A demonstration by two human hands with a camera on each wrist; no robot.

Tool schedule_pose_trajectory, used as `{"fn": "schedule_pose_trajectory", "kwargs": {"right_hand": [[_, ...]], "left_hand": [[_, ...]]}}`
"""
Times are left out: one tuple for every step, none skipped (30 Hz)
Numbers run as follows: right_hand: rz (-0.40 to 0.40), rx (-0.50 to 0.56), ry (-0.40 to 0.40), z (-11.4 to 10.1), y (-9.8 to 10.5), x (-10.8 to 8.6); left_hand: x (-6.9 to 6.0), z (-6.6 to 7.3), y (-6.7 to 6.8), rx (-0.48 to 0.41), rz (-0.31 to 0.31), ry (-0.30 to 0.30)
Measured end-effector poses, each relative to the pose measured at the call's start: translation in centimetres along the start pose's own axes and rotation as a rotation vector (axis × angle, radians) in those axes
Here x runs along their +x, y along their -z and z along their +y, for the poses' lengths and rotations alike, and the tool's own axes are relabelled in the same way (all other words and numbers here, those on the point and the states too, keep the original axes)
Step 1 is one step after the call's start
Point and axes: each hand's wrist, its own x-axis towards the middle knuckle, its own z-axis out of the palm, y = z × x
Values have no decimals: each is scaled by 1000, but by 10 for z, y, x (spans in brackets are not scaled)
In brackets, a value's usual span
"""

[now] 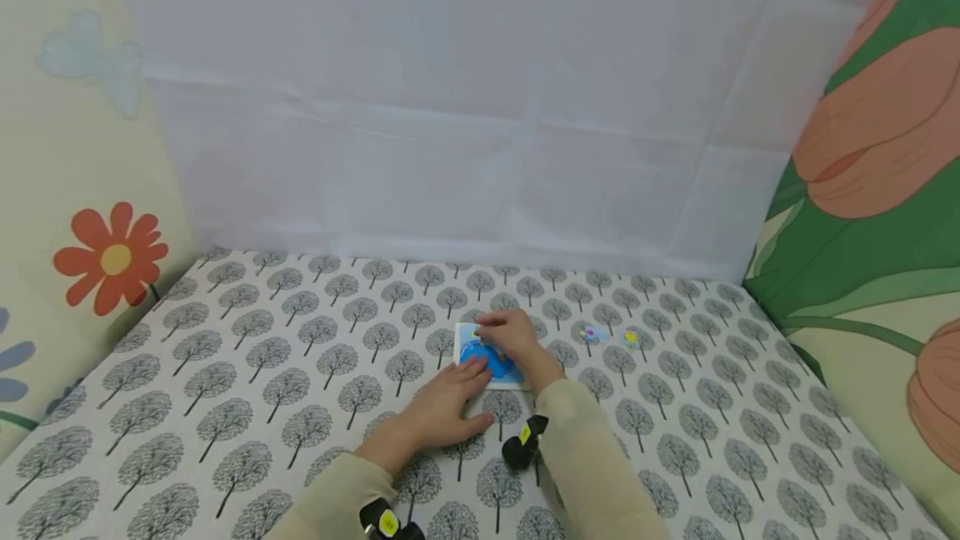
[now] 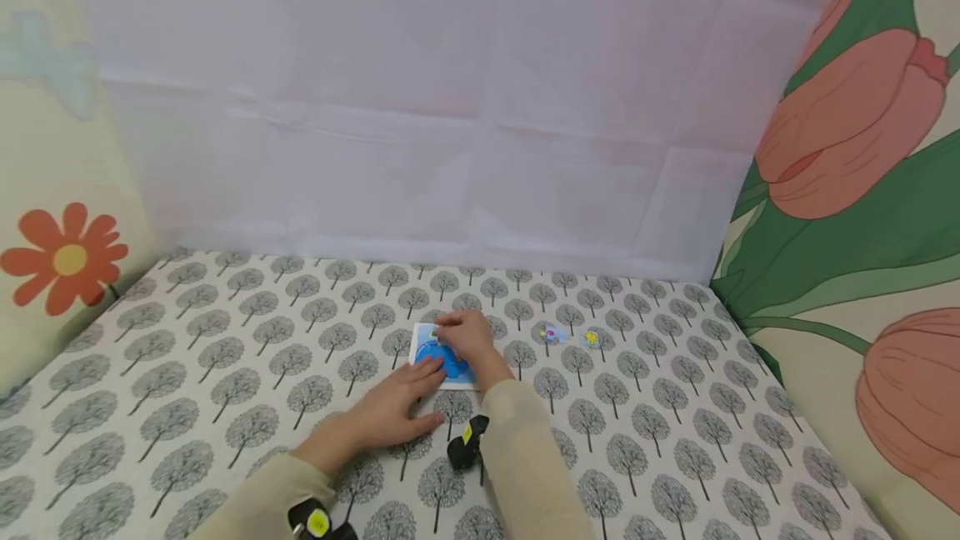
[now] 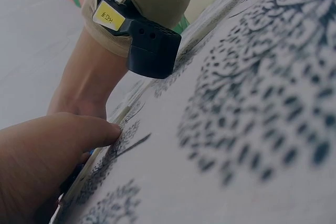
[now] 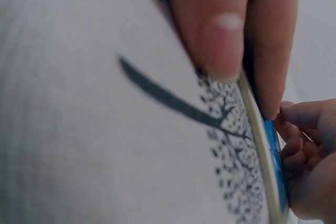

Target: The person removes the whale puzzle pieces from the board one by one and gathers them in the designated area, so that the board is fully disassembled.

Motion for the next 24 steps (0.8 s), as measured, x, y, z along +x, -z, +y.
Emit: {"fn": "schedule_pose_trajectory", "kwargs": {"right_hand": [[3, 4, -2, 0, 0, 0], [6, 12, -5, 1, 0, 0], [8, 18, -10, 1, 0, 0], [10, 24, -12, 2, 0, 0], [10, 29, -16, 2, -1, 0], [11, 36, -19, 2, -1, 0], [13, 40, -23, 2, -1, 0], [14, 46, -27, 1, -1, 0], [14, 50, -33, 1, -1, 0], [17, 52, -34, 1, -1, 0], [19, 60, -37, 0, -1, 0], [21, 65, -37, 0, -1, -1], [25, 71, -37, -1, -1, -1], [29, 74, -32, -1, 0, -2], [31, 79, -31, -2, 0, -2], [33, 88, -30, -3, 1, -3], [34, 96, -31, -3, 1, -3], [35, 100, -31, -3, 1, -3], [37, 107, -36, -4, 2, -3], [35, 117, -39, -4, 2, -3], [34, 131, -47, -4, 2, -2], [35, 138, -52, -3, 3, -2], [35, 142, -54, -3, 3, -1], [33, 149, -56, -3, 3, -1]], "left_hand": [[0, 0, 0, 0, -1, 1], [0, 0, -1, 2, -4, 2], [0, 0, -1, 0, -5, 2], [1, 0, -1, 0, -3, 4], [1, 0, -1, 0, -1, 4], [1, 0, -1, 1, 2, 1], [1, 0, -1, 1, 5, -1], [0, 0, 0, 0, 8, -3], [0, 0, 0, -1, 12, -6], [0, 0, 0, -1, 13, -7], [0, 0, 0, -3, 14, -9], [0, 0, 0, -3, 15, -11], [-1, 0, 1, -4, 13, -8], [0, 0, 1, -4, 13, -8], [0, 0, 1, -3, 11, -6], [0, 1, 1, -3, 9, -5], [0, 1, 1, -3, 7, -4], [0, 1, 1, -2, 4, -2], [0, 1, 2, -2, 1, 1], [0, 2, 2, -1, -1, 2], [-1, 2, 2, -2, -3, 4], [-1, 2, 2, -3, -5, 4], [-1, 2, 3, -1, -8, 5], [-1, 2, 3, -1, -8, 7]]}}
